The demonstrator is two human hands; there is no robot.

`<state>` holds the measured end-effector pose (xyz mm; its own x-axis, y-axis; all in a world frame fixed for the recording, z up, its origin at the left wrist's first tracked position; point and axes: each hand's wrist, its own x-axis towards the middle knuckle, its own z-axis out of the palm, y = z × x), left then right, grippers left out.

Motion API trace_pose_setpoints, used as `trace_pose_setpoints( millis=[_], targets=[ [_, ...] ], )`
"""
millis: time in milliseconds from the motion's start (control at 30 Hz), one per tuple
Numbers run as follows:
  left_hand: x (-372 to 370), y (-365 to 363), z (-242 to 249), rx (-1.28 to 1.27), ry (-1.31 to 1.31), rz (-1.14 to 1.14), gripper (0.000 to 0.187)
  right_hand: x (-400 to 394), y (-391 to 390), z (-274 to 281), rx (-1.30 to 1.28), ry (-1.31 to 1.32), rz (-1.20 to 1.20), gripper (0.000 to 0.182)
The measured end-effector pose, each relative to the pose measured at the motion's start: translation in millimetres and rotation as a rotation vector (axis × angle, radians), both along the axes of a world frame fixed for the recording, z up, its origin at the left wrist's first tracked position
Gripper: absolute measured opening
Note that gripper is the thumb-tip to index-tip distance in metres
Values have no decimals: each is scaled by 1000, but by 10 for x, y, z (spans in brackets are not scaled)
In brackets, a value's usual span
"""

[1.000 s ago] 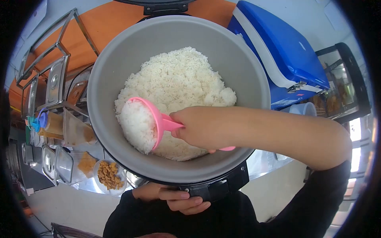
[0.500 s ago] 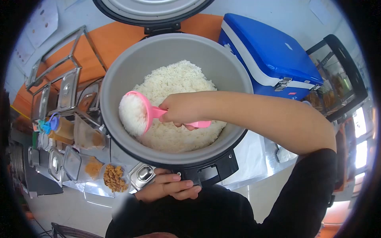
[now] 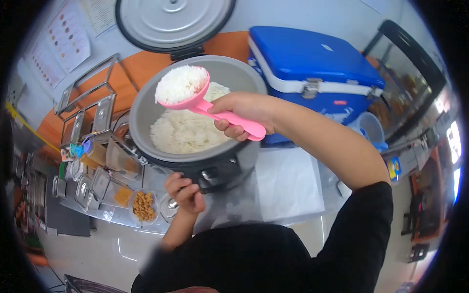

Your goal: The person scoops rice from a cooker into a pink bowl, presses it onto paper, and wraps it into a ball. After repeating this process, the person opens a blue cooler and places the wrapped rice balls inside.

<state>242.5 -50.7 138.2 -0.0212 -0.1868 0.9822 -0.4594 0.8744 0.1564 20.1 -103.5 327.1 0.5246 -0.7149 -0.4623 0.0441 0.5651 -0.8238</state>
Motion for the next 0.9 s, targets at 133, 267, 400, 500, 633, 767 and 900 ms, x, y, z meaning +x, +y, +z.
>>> trace_pose_setpoints(
  millis=[133, 267, 400, 500, 633, 767, 900],
  targets=[
    [-204, 54, -360, -523, 90, -78, 17, -523, 673, -59, -240, 45, -116, 19],
    [-385, 459, -720, 371, -672, -523, 20, -1070, 1420, -386, -256, 39, -317, 19],
    [-958, 479, -1137, 837, -739, -600, 37, -1529, 2074, -885, -167, -44, -553, 17],
    [-1323, 463, -1385, 808, -883, -464, 42, -1750, 2461, -1225, -139, -93, -728, 16],
    [-1871, 488, -1351, 697, -1030, -496, 46, -1899, 2836, -1502, -113, -146, -911, 17],
    [-2329, 547, -1370, 547, -1219, -627, 47, -1982, 3127, -1709, -123, -173, -1013, 25],
    [-2473, 639, -1446, 512, -1393, -611, 60, -1938, 3149, -1938, -118, -178, -1037, 21]
  ],
)
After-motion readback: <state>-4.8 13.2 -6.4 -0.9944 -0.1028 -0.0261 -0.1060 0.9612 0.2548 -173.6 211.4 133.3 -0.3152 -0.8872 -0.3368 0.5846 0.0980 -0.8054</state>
